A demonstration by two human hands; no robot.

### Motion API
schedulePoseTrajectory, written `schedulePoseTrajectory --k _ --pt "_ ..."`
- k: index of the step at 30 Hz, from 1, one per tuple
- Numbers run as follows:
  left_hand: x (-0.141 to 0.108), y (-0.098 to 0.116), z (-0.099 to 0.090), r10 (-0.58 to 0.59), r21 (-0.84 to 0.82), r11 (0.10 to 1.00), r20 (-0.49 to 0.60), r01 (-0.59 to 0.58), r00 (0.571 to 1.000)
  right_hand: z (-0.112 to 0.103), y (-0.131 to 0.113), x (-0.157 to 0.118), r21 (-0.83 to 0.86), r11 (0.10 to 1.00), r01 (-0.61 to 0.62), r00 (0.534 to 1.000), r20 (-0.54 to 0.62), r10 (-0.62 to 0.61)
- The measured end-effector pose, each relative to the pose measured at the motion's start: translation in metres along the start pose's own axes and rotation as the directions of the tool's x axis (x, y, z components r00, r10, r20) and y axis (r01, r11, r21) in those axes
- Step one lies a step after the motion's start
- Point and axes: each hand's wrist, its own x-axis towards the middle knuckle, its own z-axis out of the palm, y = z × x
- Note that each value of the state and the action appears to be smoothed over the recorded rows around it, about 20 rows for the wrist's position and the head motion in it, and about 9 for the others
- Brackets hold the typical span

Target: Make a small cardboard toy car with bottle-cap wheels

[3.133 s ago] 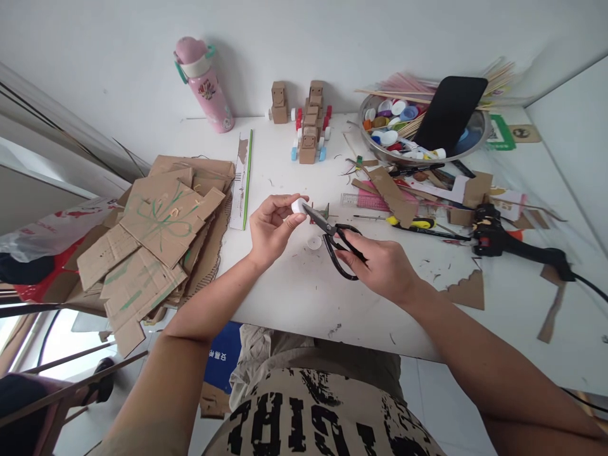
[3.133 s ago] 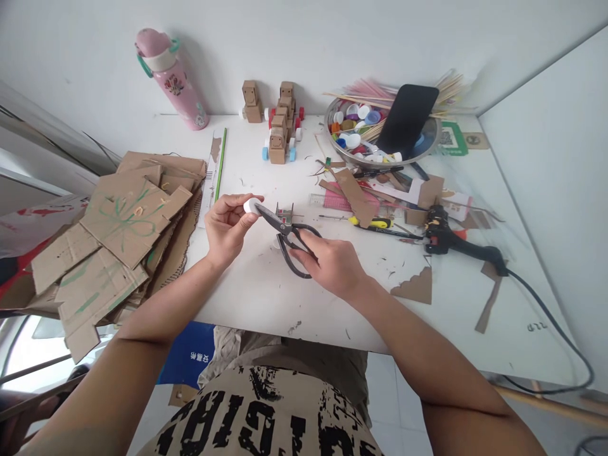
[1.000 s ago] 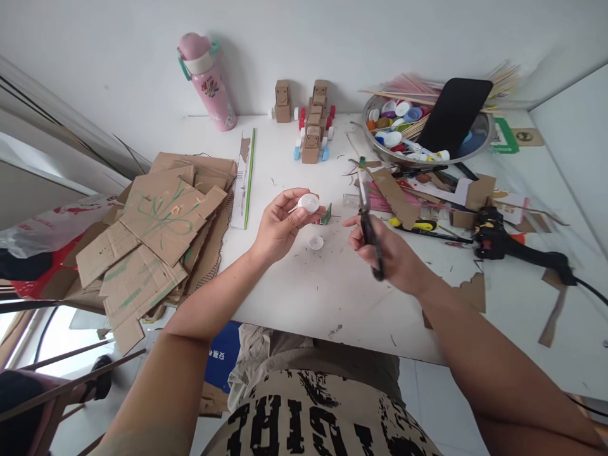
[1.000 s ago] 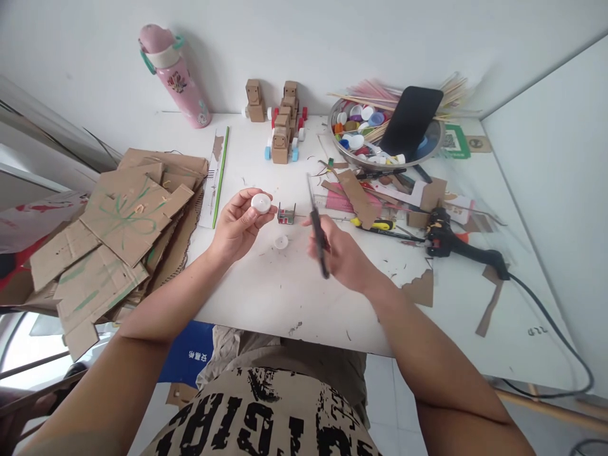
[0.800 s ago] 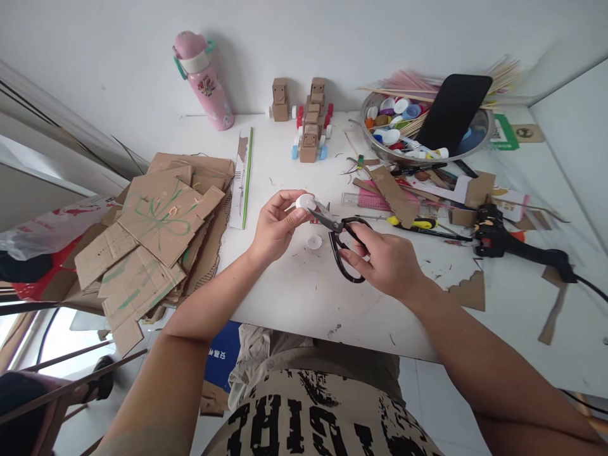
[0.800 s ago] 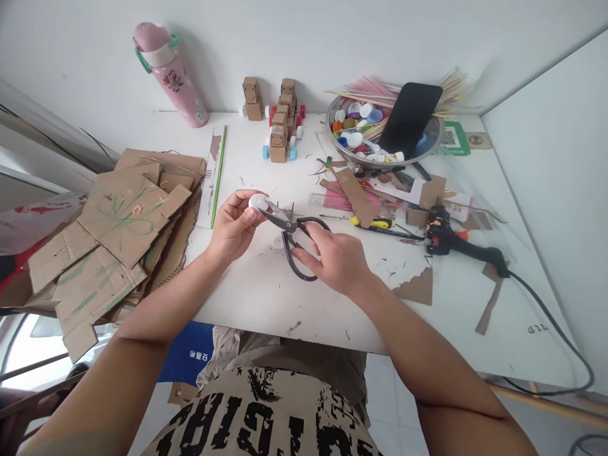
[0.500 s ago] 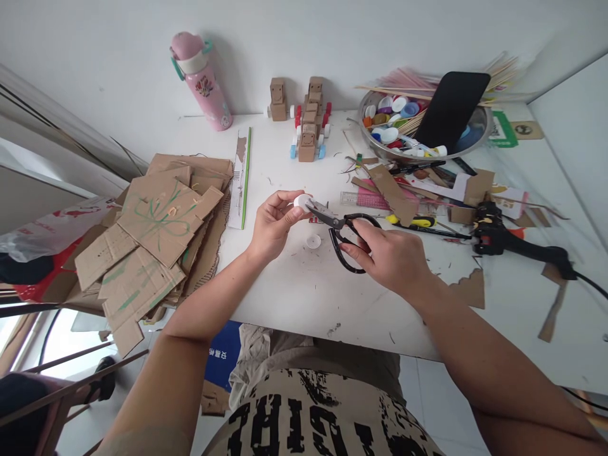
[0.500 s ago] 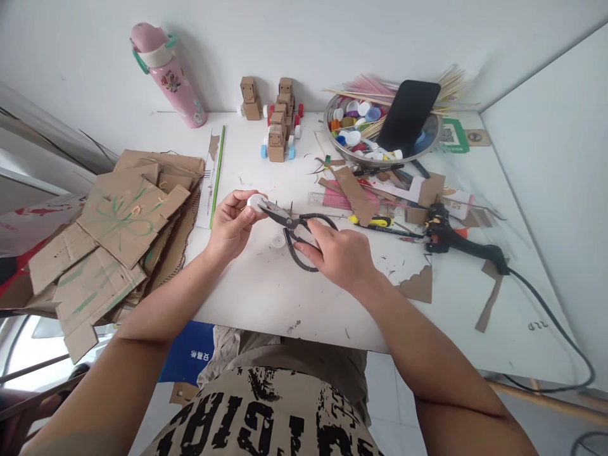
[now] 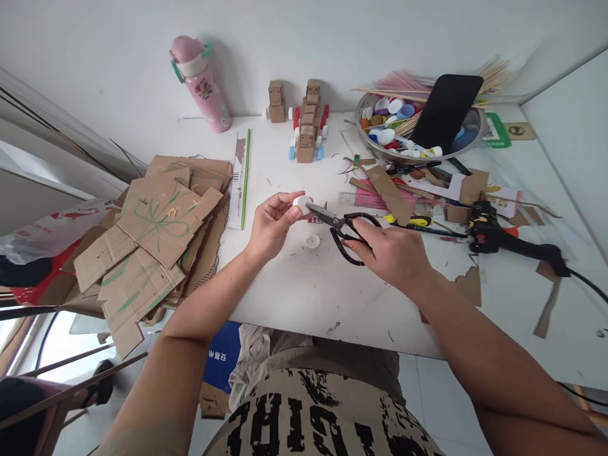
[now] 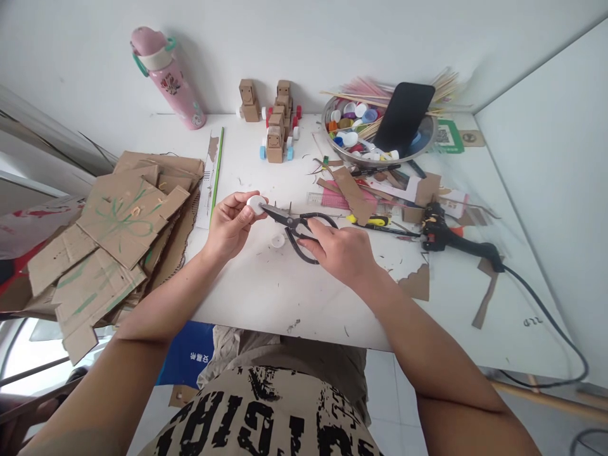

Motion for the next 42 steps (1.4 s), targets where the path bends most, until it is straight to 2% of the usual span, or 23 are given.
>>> schedulePoseTrajectory --k 3,5,9,11,12,14,17,19,26,29,31,33,34,35,37,39,40,42 --pt "-0.001 0.001 0.003 -0.001 0.005 1.0 -0.005 0.001 1.0 0.004 0.0 0.001 0.108 0.993 -0.041 0.999 0.015 0.04" --pt "-0.002 0.001 0.006 0.008 0.002 1.0 0.011 -0.009 1.0 0.007 -0.002 0.002 0.25 0.965 -0.082 0.996 0.055 0.07" --pt "-0.004 0.002 0.012 0.025 -0.014 1.0 0.042 -0.024 0.999 0.008 -0.003 0.003 0.567 0.8 -0.197 0.978 0.164 0.125" --pt "-0.004 0.003 0.012 0.014 -0.002 1.0 0.019 -0.014 1.0 0.004 -0.002 0.004 0.618 0.744 -0.252 0.966 0.201 0.16" --pt "-0.004 0.003 0.012 0.009 0.002 1.0 0.003 -0.009 1.0 0.002 -0.001 0.005 0.605 0.75 -0.268 0.962 0.206 0.178" --pt "-0.003 0.004 0.01 0.007 -0.009 1.0 -0.013 -0.007 1.0 -0.003 -0.001 0.007 0.509 0.818 -0.268 0.962 0.194 0.194" --pt "-0.003 0.002 0.008 -0.001 -0.053 0.999 0.001 0.001 1.0 -0.009 -0.004 0.01 0.306 0.934 -0.184 0.974 0.185 0.131" --pt "-0.003 0.0 0.009 -0.023 -0.047 0.999 -0.004 0.023 1.0 -0.01 -0.008 0.01 0.227 0.966 -0.121 0.979 0.187 0.079" --pt "-0.004 -0.003 0.013 -0.025 0.01 1.0 0.046 0.025 0.999 -0.005 -0.016 0.005 0.113 0.991 -0.073 0.978 0.205 0.049" --pt "-0.003 -0.004 0.012 -0.02 0.025 1.0 0.063 0.018 0.998 -0.004 -0.014 0.005 0.119 0.986 -0.115 0.974 0.208 0.088" --pt "-0.003 -0.005 0.012 -0.01 0.036 0.999 0.072 0.007 0.997 -0.002 -0.013 0.005 0.188 0.965 -0.182 0.97 0.198 0.145" --pt "-0.003 -0.004 0.012 0.002 0.036 0.999 0.083 -0.005 0.997 0.0 -0.011 0.006 0.345 0.899 -0.27 0.956 0.204 0.209" --pt "-0.004 -0.003 0.012 0.007 0.029 1.0 0.086 -0.01 0.996 0.0 -0.01 0.007 0.457 0.829 -0.322 0.944 0.225 0.242" --pt "-0.004 -0.002 0.012 0.01 0.017 1.0 0.086 -0.011 0.996 0.001 -0.008 0.008 0.578 0.727 -0.371 0.928 0.262 0.266" --pt "-0.005 0.001 0.012 0.004 -0.007 1.0 0.076 -0.004 0.997 -0.001 -0.004 0.012 0.778 0.454 -0.434 0.9 0.349 0.262" --pt "-0.005 0.004 0.011 -0.025 -0.012 1.0 0.053 0.025 0.998 -0.005 0.0 0.017 0.866 0.217 -0.449 0.887 0.404 0.222" --pt "-0.005 0.005 0.01 -0.048 -0.01 0.999 0.038 0.049 0.998 -0.007 0.002 0.02 0.882 0.151 -0.447 0.886 0.414 0.208" --pt "-0.003 0.006 0.009 -0.103 -0.024 0.994 0.001 0.103 0.995 -0.011 0.004 0.024 0.891 0.105 -0.442 0.883 0.412 0.225"
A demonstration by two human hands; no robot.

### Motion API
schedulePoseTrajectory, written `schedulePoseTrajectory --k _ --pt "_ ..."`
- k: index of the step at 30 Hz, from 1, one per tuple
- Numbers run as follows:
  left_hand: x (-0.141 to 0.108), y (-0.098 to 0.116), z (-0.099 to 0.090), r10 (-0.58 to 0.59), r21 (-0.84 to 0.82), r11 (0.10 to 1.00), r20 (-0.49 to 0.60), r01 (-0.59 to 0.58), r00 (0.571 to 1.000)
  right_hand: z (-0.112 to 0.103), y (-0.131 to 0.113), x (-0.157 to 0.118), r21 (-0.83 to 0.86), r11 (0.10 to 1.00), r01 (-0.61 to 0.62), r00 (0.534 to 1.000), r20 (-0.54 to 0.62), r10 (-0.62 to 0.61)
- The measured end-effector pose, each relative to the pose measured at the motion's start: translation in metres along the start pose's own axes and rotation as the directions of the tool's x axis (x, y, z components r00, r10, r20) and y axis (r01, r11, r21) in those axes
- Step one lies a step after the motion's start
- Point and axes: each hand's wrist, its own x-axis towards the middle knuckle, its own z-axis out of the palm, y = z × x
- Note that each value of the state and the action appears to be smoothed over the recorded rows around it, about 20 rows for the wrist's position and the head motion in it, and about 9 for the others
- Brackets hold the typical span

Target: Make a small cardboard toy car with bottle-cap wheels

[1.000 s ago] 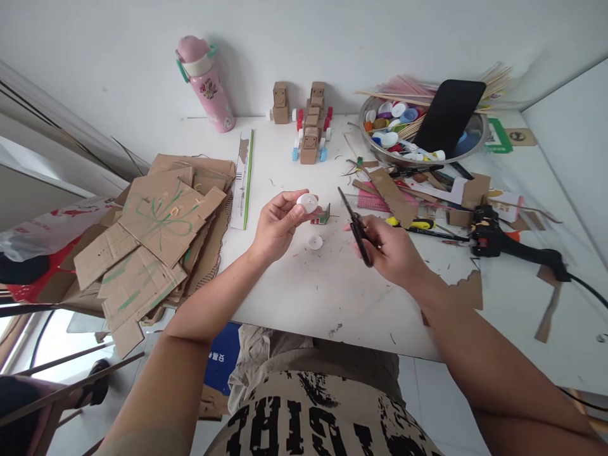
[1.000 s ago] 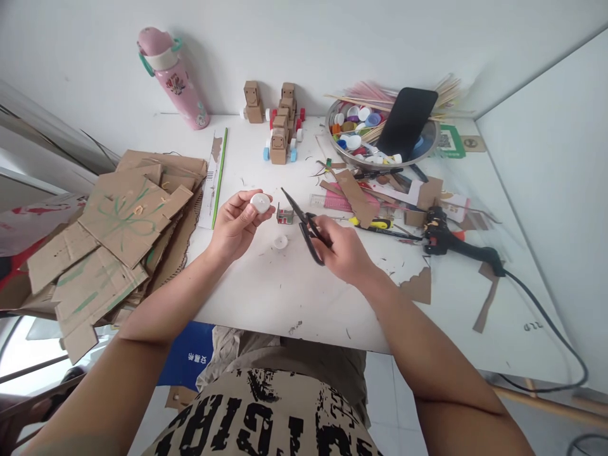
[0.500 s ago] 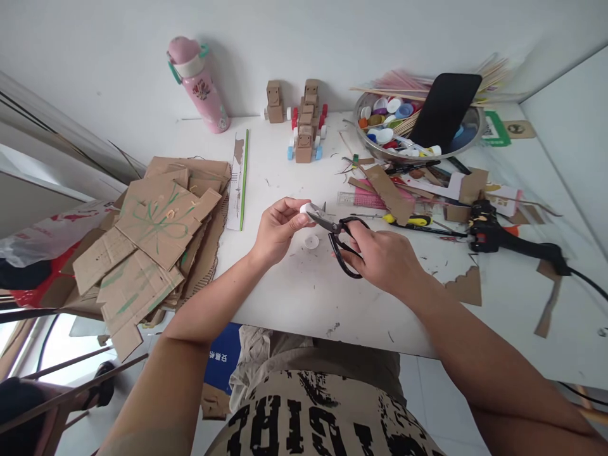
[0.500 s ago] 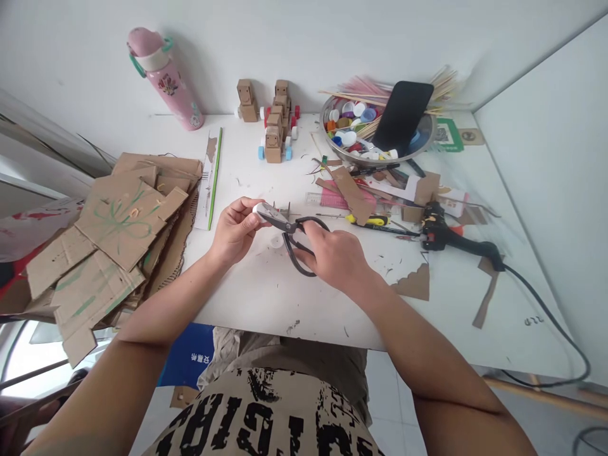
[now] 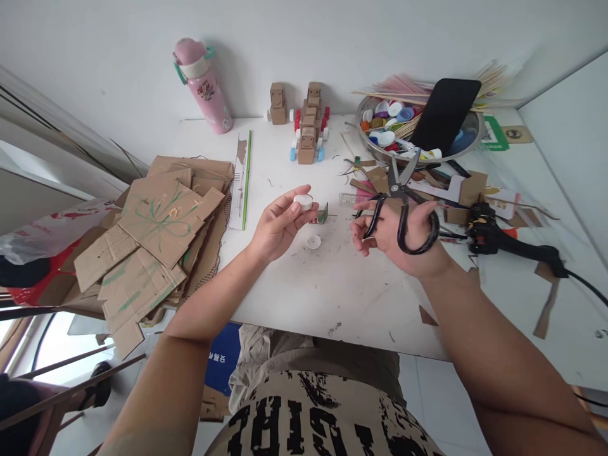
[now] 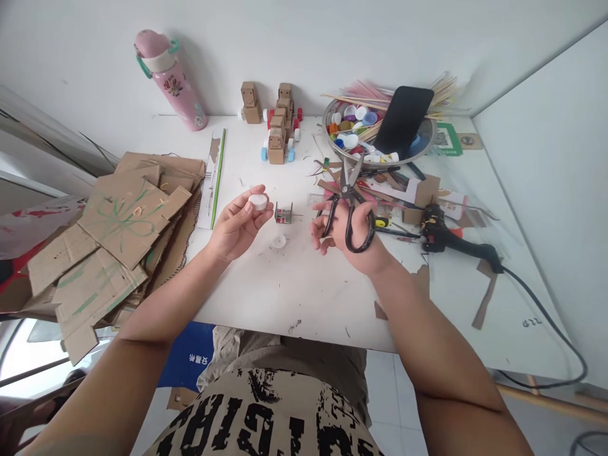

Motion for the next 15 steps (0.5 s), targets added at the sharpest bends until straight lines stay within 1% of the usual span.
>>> schedulePoseTrajectory --k 2,5,7,9,11,13,15 --pt "0.002 0.0 -0.002 -0.054 -0.051 0.997 -0.046 0.052 0.997 0.003 -0.002 0.0 -0.016 1.0 0.012 0.998 -0.069 -0.013" --pt "0.006 -0.001 -0.004 -0.13 -0.124 0.986 -0.13 0.114 0.983 0.014 -0.001 -0.004 -0.114 0.993 0.025 0.985 -0.167 -0.044" --pt "0.006 -0.001 -0.005 -0.189 -0.136 0.977 -0.178 0.166 0.966 0.021 0.0 -0.01 -0.204 0.979 0.015 0.982 -0.183 -0.053" --pt "0.006 -0.001 -0.005 -0.239 -0.135 0.967 -0.207 0.214 0.949 0.025 0.002 -0.015 -0.296 0.955 0.003 0.985 -0.165 -0.054" --pt "0.005 -0.001 -0.003 -0.266 -0.133 0.961 -0.219 0.241 0.939 0.026 0.004 -0.018 -0.411 0.912 0.001 0.994 -0.101 -0.046" --pt "0.005 -0.001 -0.002 -0.276 -0.131 0.959 -0.221 0.252 0.935 0.024 0.007 -0.019 -0.555 0.831 0.033 0.999 -0.017 -0.05" --pt "0.005 -0.001 -0.002 -0.275 -0.13 0.959 -0.214 0.251 0.937 0.023 0.009 -0.018 -0.668 0.738 0.095 0.996 0.063 -0.071"
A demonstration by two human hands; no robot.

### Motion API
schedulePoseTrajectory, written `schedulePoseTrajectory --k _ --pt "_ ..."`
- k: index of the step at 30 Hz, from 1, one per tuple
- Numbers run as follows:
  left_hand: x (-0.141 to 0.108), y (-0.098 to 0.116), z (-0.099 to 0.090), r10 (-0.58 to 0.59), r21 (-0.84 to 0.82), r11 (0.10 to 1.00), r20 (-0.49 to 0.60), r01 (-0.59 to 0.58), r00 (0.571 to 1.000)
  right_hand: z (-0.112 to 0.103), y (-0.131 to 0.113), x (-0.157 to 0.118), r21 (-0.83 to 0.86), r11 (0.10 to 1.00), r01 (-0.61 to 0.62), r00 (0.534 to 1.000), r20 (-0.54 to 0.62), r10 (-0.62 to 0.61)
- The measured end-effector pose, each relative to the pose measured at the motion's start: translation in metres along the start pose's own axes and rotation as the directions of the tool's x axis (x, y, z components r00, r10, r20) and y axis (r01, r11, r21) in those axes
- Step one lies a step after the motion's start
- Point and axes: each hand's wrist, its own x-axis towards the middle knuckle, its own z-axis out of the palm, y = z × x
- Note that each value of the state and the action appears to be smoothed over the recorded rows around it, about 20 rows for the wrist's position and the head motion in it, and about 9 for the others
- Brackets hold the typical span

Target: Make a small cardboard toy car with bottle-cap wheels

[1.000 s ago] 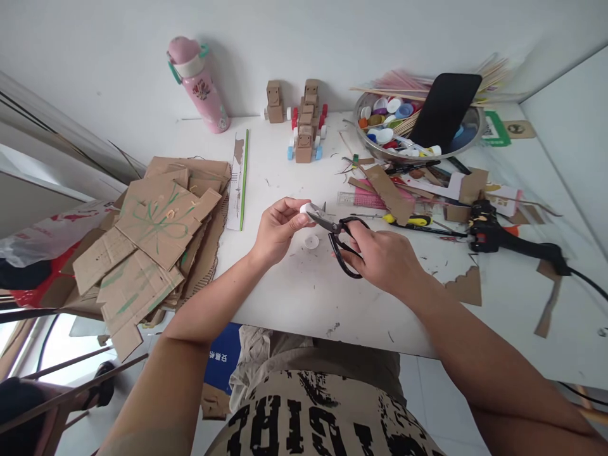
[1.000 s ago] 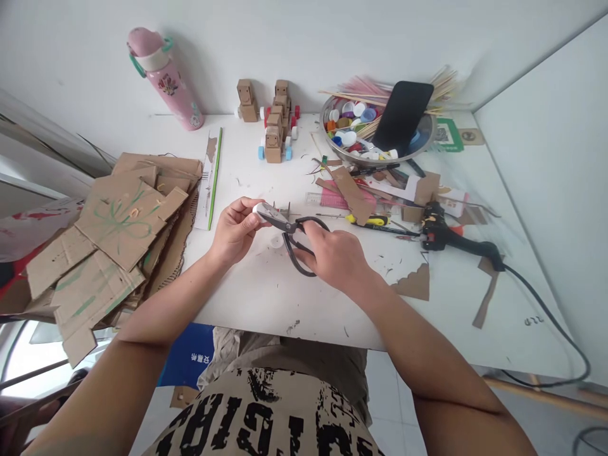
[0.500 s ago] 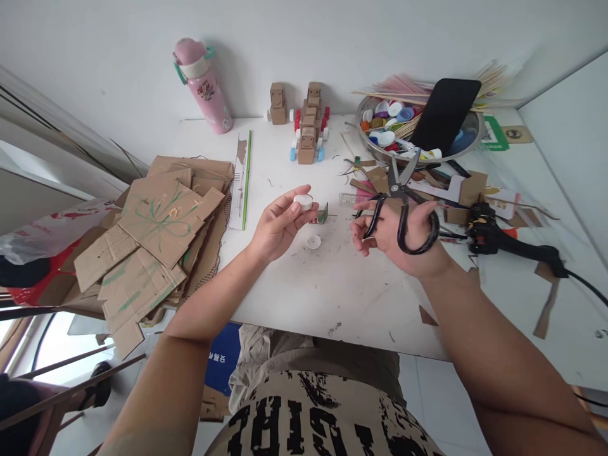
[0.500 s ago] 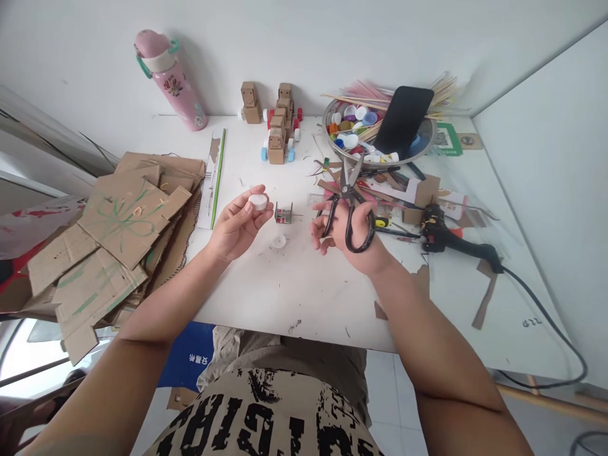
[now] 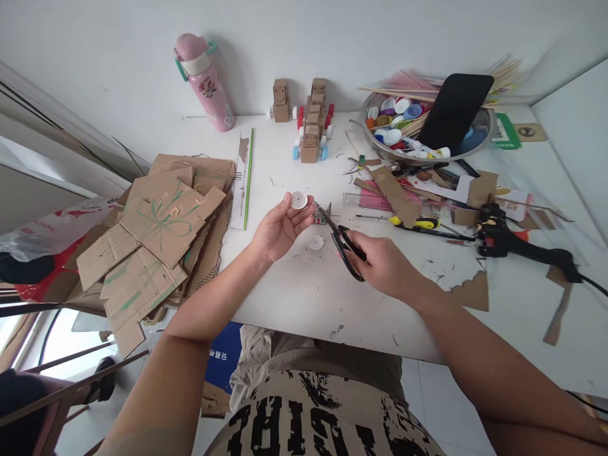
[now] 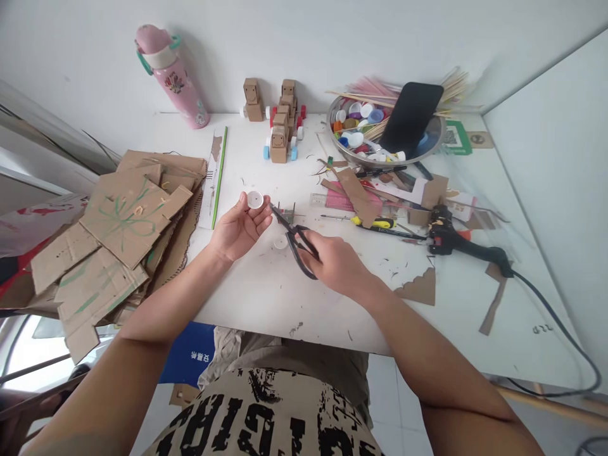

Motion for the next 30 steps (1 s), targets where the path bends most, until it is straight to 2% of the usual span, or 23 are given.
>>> schedulePoseTrajectory --k 3,6,10,14,21,27,30 --pt "0.001 -0.002 -0.002 0.029 0.004 1.0 0.028 -0.029 0.999 0.003 0.001 0.0 -0.084 0.993 0.087 0.996 0.02 -0.086" --pt "0.003 -0.004 -0.004 0.071 0.017 0.997 0.066 -0.073 0.995 0.006 0.001 -0.003 -0.117 0.986 0.121 0.992 -0.009 -0.123" --pt "0.003 -0.005 -0.006 0.117 0.027 0.992 0.099 -0.12 0.988 0.009 0.0 -0.008 -0.239 0.966 0.1 0.989 -0.085 -0.124" --pt "0.002 -0.004 -0.005 0.102 0.038 0.994 0.104 -0.106 0.989 0.012 0.0 -0.011 -0.362 0.93 0.066 0.982 -0.144 -0.125" --pt "0.002 -0.005 -0.004 0.121 0.035 0.991 0.143 -0.127 0.982 0.014 0.001 -0.014 -0.477 0.878 0.045 0.97 -0.188 -0.152" --pt "0.006 -0.004 -0.006 0.233 0.104 0.963 0.14 -0.248 0.962 0.011 0.003 -0.014 -0.42 0.907 0.037 0.967 -0.214 -0.138" --pt "0.003 -0.003 -0.006 0.279 0.108 0.949 0.149 -0.296 0.949 0.001 0.005 -0.009 -0.171 0.983 0.072 0.989 -0.118 -0.092"
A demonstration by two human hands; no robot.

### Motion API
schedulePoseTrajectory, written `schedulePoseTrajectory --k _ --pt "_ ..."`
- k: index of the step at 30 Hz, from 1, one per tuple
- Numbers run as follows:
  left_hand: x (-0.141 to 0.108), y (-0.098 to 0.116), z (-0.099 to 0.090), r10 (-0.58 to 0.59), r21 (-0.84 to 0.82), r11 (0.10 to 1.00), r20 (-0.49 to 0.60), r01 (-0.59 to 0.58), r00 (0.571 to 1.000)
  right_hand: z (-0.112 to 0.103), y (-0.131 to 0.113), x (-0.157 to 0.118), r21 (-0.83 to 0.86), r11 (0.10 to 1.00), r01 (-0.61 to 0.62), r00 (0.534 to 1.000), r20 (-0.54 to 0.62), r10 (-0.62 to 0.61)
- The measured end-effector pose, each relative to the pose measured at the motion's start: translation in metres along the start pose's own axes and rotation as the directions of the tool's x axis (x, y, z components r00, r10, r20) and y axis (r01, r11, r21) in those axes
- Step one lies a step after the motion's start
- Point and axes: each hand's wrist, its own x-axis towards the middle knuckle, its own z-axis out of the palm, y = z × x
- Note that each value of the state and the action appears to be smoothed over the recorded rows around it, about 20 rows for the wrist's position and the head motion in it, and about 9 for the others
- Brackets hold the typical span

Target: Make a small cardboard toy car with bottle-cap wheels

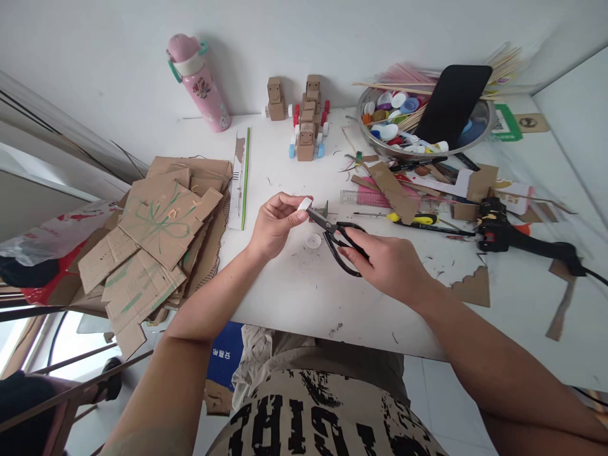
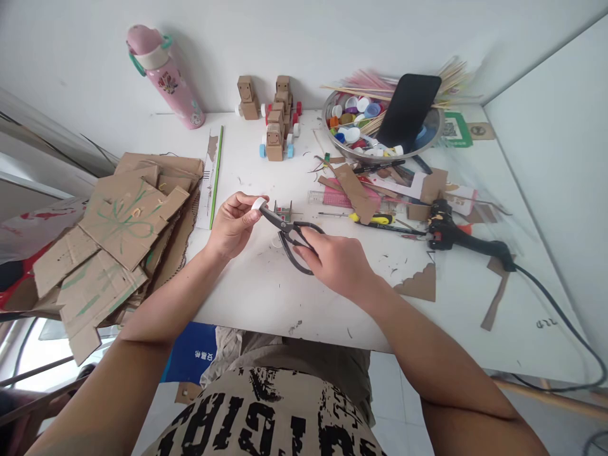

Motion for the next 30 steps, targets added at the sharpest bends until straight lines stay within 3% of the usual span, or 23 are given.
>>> schedulePoseTrajectory --k 2,4,6,7,9,11,13,15,17,19,21,22,24,26,28,30 --pt "-0.002 0.002 0.002 0.005 0.012 1.0 0.018 -0.005 1.0 -0.007 0.001 0.005 0.287 0.956 -0.061 0.986 0.168 0.013" --pt "-0.004 0.003 0.004 0.014 0.025 1.0 0.038 -0.015 0.999 -0.012 0.001 0.009 0.525 0.833 -0.176 0.943 0.333 -0.01" --pt "-0.005 0.005 0.006 0.036 0.029 0.999 0.05 -0.038 0.998 -0.012 -0.001 0.011 0.632 0.73 -0.26 0.906 0.421 -0.041" --pt "-0.005 0.005 0.007 0.052 0.026 0.998 0.054 -0.053 0.997 -0.011 -0.001 0.011 0.637 0.723 -0.268 0.904 0.427 -0.04" --pt "-0.004 0.006 0.008 0.076 0.021 0.997 0.059 -0.078 0.995 -0.006 -0.003 0.009 0.545 0.811 -0.211 0.94 0.34 0.016" --pt "-0.003 0.006 0.008 0.075 0.022 0.997 0.059 -0.076 0.995 0.0 -0.004 0.007 0.326 0.937 -0.122 0.988 0.132 0.083" --pt "-0.003 0.006 0.007 0.052 0.016 0.998 0.054 -0.053 0.997 0.004 -0.005 0.005 0.134 0.987 -0.086 0.995 -0.042 0.092" --pt "-0.003 0.005 0.006 0.038 0.003 0.999 0.051 -0.039 0.998 0.004 -0.008 0.006 0.168 0.981 -0.097 0.995 -0.014 0.101" --pt "-0.004 0.004 0.006 0.043 0.001 0.999 0.059 -0.043 0.997 0.0 -0.011 0.008 0.408 0.897 -0.171 0.976 0.196 0.097" --pt "-0.003 0.005 0.004 0.071 0.023 0.997 0.077 -0.073 0.994 -0.004 -0.014 0.011 0.63 0.714 -0.304 0.914 0.406 0.031" --pt "0.001 0.007 -0.001 0.14 0.097 0.984 0.094 -0.149 0.986 -0.01 -0.015 0.014 0.726 0.571 -0.384 0.874 0.486 -0.029" --pt "0.005 0.009 -0.005 0.188 0.159 0.966 0.097 -0.202 0.977 -0.012 -0.014 0.015 0.739 0.546 -0.395 0.871 0.49 -0.033" --pt "0.014 0.013 -0.017 0.295 0.344 0.887 0.088 -0.307 0.951 -0.017 -0.011 0.017 0.731 0.562 -0.388 0.887 0.462 0.012" --pt "0.024 0.018 -0.031 0.371 0.593 0.734 0.057 -0.33 0.927 -0.022 -0.005 0.018 0.708 0.597 -0.378 0.909 0.405 0.095" --pt "0.029 0.02 -0.041 0.352 0.836 0.493 0.06 -0.24 0.934 -0.026 0.0 0.019 0.7 0.612 -0.368 0.926 0.332 0.178" --pt "0.029 0.021 -0.046 0.267 0.967 0.219 0.067 -0.128 0.962 -0.028 0.005 0.019 0.708 0.609 -0.357 0.934 0.269 0.235"
